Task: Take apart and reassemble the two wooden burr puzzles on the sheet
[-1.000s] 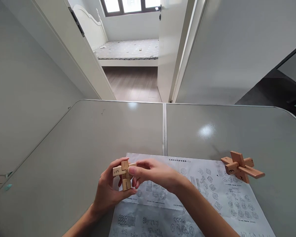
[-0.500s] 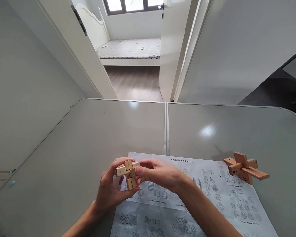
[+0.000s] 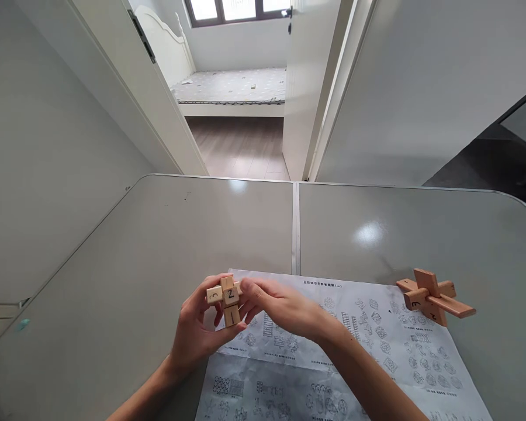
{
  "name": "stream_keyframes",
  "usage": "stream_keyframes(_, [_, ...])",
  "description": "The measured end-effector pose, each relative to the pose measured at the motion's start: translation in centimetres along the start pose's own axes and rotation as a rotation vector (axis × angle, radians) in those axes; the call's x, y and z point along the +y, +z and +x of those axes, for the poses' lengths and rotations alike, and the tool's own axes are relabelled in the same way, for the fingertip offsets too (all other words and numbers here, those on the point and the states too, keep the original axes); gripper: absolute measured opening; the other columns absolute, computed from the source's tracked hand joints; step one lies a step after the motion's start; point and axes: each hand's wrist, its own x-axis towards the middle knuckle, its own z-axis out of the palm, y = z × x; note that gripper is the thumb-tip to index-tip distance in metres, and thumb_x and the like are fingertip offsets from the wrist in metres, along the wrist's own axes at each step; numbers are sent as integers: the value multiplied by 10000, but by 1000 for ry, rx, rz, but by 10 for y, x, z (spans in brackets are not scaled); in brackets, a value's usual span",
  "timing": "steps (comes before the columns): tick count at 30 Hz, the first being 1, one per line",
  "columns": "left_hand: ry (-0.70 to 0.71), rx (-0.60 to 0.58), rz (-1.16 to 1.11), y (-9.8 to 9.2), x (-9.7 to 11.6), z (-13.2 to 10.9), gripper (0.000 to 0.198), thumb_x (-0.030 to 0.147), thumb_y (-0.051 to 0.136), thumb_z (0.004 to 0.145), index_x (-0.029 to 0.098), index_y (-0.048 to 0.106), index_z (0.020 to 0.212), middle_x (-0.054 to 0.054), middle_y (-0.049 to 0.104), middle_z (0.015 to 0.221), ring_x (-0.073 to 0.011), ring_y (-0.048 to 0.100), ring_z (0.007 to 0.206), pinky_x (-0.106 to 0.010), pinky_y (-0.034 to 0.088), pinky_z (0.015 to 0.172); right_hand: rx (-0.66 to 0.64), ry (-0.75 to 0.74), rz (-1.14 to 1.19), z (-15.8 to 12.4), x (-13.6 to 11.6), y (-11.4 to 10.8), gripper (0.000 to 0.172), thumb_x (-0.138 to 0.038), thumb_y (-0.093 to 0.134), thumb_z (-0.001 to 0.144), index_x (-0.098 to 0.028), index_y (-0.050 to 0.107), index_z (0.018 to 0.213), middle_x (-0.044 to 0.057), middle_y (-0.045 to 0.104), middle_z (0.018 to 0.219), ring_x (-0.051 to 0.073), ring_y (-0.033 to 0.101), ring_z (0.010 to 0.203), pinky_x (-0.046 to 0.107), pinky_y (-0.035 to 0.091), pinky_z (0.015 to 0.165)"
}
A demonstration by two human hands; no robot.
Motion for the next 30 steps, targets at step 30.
stream_keyframes(30, [-34,-155,-448,-13,-11,12,659,410,999,693,309,754,1296,-91,630,1273,-223,648,1025,-281,578,851,-1,118,446,12,19,33,648,-767,573,963,-255,328,650,-118,243,501,66,194,435,246,205,451])
